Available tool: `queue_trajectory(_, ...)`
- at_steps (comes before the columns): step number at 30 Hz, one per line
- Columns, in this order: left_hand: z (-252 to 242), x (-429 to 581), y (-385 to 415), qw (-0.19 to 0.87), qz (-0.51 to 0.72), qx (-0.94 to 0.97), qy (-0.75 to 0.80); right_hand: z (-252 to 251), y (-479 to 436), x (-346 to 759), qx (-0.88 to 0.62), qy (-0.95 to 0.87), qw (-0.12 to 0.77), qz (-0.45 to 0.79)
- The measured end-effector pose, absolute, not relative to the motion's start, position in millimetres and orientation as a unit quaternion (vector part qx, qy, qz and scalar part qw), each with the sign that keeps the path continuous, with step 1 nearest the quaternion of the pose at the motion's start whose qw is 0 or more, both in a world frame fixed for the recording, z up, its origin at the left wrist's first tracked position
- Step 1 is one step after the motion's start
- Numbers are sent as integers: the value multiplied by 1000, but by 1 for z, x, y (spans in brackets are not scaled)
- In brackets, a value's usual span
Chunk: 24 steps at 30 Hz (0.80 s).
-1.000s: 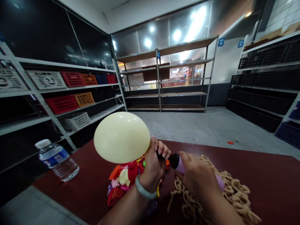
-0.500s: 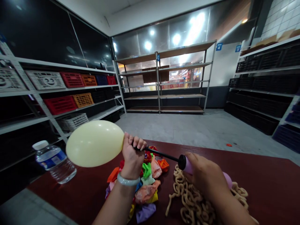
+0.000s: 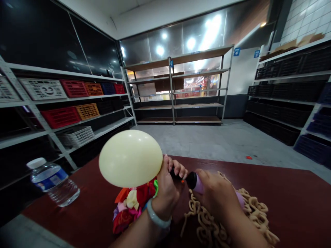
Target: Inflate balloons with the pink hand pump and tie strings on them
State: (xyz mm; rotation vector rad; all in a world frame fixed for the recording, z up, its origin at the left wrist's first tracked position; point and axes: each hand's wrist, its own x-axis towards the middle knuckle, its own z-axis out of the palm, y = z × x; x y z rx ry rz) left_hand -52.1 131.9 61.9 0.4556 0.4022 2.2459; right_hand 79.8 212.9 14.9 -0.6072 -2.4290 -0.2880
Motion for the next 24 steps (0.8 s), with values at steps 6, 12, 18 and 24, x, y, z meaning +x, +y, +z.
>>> queue_trajectory(6,91,-114,105,329,916,154,167,15,227,86,-227,-918,312,-91)
queue_trajectory(12,88,-120,107,313,924,149,160,20,228,91,-266,-917,287,-81)
queue_trajectory(18,64,-57,132,389,892,161,163,27,214,85,-281,-925,244,-79)
queue_trajectory(24,59,-41,134,416,878,163,172,25,207,79,-268,-930,241,-64)
